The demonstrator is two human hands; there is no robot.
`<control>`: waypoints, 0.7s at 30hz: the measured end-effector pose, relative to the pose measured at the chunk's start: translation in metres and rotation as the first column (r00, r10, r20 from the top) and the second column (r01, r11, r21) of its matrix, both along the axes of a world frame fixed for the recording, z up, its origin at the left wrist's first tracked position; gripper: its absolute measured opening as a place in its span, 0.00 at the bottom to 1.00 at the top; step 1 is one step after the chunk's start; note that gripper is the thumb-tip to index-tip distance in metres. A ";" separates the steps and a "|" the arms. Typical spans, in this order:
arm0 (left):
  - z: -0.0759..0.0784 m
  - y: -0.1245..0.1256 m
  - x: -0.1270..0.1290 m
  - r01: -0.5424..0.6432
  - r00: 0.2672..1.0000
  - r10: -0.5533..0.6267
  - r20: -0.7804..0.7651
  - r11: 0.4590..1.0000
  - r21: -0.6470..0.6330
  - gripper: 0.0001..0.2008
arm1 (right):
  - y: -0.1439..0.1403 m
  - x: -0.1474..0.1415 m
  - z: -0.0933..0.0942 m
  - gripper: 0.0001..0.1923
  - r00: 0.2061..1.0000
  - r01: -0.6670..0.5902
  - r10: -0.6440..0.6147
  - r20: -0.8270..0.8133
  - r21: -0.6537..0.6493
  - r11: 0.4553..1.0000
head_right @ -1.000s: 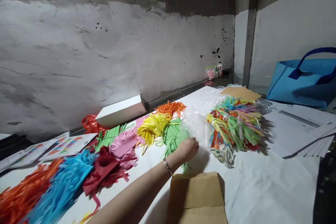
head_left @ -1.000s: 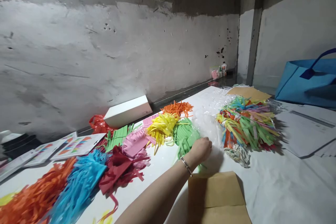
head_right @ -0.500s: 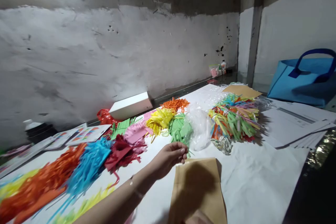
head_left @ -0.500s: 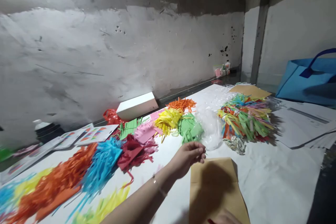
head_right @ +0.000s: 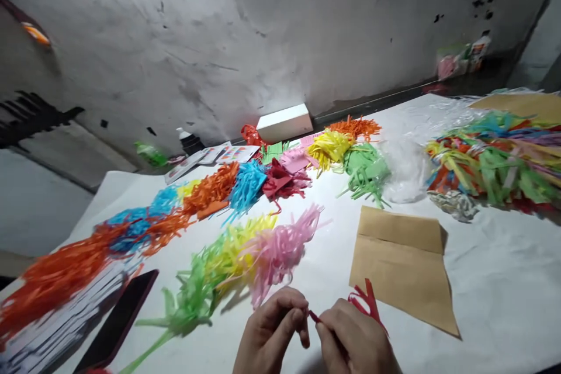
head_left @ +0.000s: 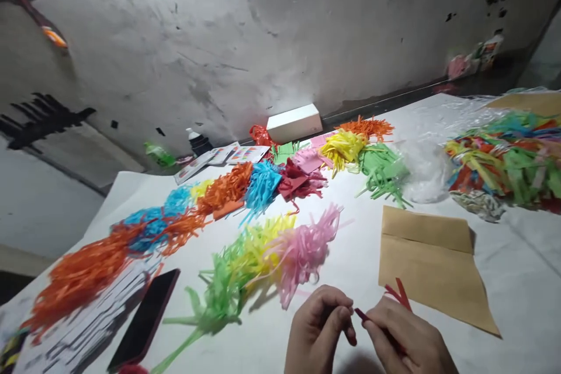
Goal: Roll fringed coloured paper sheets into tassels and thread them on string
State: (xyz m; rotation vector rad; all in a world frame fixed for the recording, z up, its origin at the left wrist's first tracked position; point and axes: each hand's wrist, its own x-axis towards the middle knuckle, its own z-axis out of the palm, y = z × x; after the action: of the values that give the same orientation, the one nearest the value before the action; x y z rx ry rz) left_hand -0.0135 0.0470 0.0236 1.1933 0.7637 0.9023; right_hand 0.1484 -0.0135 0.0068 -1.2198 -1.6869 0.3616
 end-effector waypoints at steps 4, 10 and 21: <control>-0.005 -0.017 -0.020 -0.106 0.992 0.116 -0.054 0.983 0.152 0.09 | -0.007 -0.011 0.009 0.13 0.994 -0.104 0.098 -0.042 -0.162 0.981; -0.012 -0.024 -0.041 0.017 0.978 0.080 -0.192 0.887 0.461 0.07 | -0.007 -0.015 0.025 0.13 0.977 -0.209 0.200 -0.066 -0.437 0.875; -0.008 -0.038 -0.047 0.080 0.967 0.075 -0.243 0.817 0.571 0.10 | -0.019 -0.018 0.024 0.13 0.960 -0.273 0.273 -0.065 -0.443 0.854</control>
State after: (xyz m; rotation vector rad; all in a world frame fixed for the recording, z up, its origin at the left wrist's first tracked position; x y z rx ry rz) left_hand -0.0602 0.0088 0.0153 1.8812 0.7079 1.0281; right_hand 0.1300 -0.0325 0.0312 -1.2995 -1.8412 0.9720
